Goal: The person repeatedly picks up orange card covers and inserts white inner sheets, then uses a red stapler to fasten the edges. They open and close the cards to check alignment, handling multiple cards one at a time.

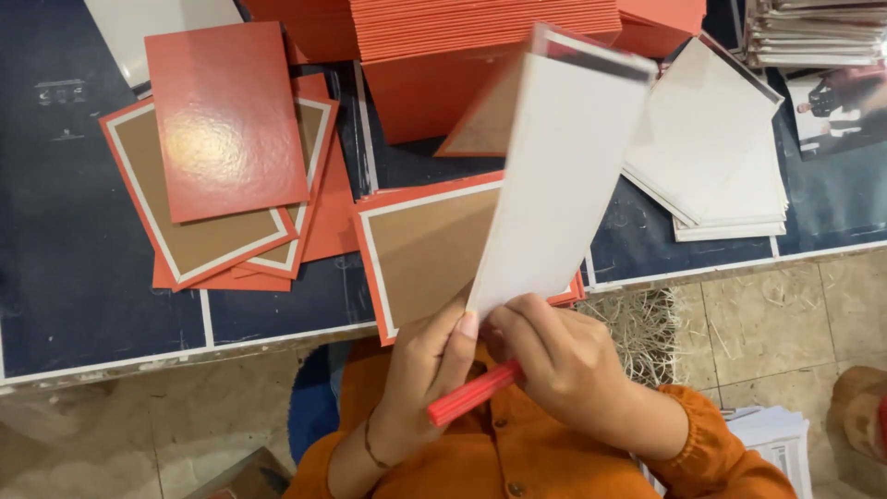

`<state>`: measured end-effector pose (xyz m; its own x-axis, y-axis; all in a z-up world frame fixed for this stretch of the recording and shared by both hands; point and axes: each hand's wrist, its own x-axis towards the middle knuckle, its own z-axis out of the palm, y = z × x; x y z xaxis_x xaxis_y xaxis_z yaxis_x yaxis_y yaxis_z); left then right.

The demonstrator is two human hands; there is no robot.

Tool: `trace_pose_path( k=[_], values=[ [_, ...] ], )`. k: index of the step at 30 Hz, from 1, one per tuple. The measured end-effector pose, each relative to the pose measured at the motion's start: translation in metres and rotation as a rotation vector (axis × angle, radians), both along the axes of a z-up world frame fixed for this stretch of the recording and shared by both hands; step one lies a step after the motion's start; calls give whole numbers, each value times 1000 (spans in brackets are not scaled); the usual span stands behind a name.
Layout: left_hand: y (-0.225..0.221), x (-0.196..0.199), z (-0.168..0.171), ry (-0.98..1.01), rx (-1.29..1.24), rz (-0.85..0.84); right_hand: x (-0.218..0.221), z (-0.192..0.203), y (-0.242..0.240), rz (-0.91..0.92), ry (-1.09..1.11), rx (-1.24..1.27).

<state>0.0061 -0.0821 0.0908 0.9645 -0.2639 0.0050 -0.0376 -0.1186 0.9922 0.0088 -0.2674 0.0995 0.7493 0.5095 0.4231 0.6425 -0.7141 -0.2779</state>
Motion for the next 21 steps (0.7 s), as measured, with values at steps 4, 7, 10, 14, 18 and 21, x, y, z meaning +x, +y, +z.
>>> trace_pose_path(
  k=[4,7,10,14,18,21],
  values=[
    [9,-1,-3,92,-164,-14,-3,-3,9,78,82,52],
    [4,0,-3,167,-364,-86,-5,2,15,118,276,274],
    [-9,-13,-27,248,-594,-114,6,17,21,196,579,586],
    [-26,-19,-49,258,-788,20,4,6,18,225,1030,1065],
    [-9,-19,-78,229,-267,66,2,17,-9,110,1007,1247],
    [15,-8,-60,186,-165,134,1,13,-56,-188,665,1094]
  ],
)
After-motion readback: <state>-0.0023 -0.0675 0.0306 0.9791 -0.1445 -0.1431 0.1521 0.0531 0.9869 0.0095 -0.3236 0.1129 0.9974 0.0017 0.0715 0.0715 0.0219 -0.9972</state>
